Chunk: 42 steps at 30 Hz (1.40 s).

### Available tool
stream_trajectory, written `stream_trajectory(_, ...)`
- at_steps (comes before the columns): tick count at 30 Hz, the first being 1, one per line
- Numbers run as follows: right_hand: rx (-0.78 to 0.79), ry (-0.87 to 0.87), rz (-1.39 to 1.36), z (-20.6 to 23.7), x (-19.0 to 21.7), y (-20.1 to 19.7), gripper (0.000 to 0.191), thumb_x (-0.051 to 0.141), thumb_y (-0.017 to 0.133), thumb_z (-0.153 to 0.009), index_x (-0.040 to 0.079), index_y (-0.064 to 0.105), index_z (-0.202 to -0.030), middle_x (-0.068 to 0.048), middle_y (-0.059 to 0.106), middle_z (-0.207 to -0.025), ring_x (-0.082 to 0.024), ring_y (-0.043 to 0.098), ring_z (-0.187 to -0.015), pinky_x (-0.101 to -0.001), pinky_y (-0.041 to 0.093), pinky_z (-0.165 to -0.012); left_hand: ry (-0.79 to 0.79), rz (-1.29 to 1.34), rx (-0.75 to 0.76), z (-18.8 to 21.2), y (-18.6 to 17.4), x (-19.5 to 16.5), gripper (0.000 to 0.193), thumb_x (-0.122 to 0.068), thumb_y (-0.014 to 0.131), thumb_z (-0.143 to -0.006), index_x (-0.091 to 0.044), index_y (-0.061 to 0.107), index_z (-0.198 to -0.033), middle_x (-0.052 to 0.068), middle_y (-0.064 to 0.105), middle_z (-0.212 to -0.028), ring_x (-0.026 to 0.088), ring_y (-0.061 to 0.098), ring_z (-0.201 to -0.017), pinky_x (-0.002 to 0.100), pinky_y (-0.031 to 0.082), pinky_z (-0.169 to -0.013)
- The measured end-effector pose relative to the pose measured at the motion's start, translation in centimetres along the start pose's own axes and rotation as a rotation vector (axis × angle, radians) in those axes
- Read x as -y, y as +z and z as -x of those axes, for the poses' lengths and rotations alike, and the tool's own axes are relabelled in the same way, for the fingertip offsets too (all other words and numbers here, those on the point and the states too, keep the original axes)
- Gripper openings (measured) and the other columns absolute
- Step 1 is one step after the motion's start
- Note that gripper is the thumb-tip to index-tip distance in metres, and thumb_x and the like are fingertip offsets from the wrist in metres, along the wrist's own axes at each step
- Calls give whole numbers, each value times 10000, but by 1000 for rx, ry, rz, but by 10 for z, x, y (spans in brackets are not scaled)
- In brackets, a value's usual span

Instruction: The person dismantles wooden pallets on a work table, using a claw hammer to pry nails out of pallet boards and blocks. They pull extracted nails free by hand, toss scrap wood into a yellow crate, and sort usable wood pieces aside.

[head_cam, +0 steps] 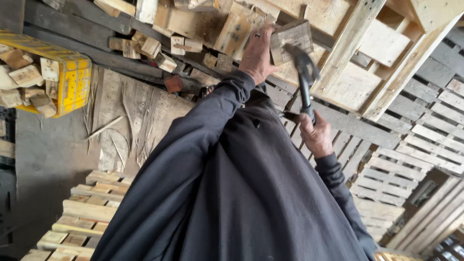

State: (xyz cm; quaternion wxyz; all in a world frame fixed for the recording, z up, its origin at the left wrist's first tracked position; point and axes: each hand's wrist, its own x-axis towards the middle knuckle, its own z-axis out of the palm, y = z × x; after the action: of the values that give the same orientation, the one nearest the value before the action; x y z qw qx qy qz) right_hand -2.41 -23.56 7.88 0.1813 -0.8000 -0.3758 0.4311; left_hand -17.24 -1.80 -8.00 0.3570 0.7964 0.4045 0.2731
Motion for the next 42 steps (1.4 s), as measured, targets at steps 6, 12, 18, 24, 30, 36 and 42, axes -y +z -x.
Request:
stream_trajectory(6, -144, -415, -992, 27, 30, -38, 544, 500, 637, -1013, -31, 535, -1076, -152, 568, -778, -192, 576, -565, -319, 506, -460, 77, -84, -117, 7, -2, -2, 1158, -311, 1032, -529, 20, 328, -1386, 301, 543, -1302, 443, 552, -1198, 559, 360, -1109)
stream_trajectory(12, -189, -949, -537, 17, 25, -14, 725, 714, 467, -1006, 12, 501, -1185, -38, 561, -691, -99, 545, -569, -257, 449, -444, -77, 12, 60, 3, 4, 2, 1125, -297, 1019, -623, -16, 318, -1457, 212, 574, -1268, 336, 605, -1134, 457, 447, -1155)
stream_trajectory(18, -90, 52, -282, 15, -14, 14, 388, 411, 580, -1050, 23, 594, -1049, 10, 535, -625, -114, 502, -522, -295, 430, -480, 126, -153, -123, 14, 4, -4, 1111, -206, 1003, -577, 16, 319, -1423, 274, 541, -1331, 471, 543, -1236, 551, 400, -1111)
stream_trajectory(24, -159, -213, -282, 12, -32, 31, 375, 372, 625, -1043, 2, 590, -1099, -13, 568, -697, -136, 538, -594, -309, 462, -521, 96, -40, -91, 15, 7, 0, 1032, -157, 967, -557, -23, 356, -1378, 252, 528, -1369, 424, 544, -1283, 522, 415, -1159)
stream_trajectory(30, -225, 41, -604, -4, -20, 17, 386, 414, 621, -1060, 31, 589, -1018, -38, 601, -711, -130, 557, -562, -281, 475, -482, -48, 143, -54, 4, 14, -11, 1021, -330, 964, -666, -21, 350, -1421, 209, 562, -1285, 312, 582, -1182, 484, 529, -1094)
stream_trajectory(36, -300, -182, -765, 16, -21, 3, 439, 452, 623, -1068, 18, 572, -1030, -33, 546, -687, -119, 529, -550, -274, 463, -483, -455, 926, -240, 4, -31, -44, 864, -589, 869, -763, -16, 442, -1249, 167, 655, -1186, 243, 699, -1070, 372, 660, -897)
stream_trajectory(42, -197, 206, -592, 7, -72, 26, 489, 499, 599, -1044, 21, 582, -944, -25, 563, -654, -114, 515, -514, -279, 439, -464, -1183, 1391, 168, 26, -63, -72, 741, -680, 709, -818, 4, 651, -1099, 169, 692, -889, 187, 608, -658, 345, 498, -516)
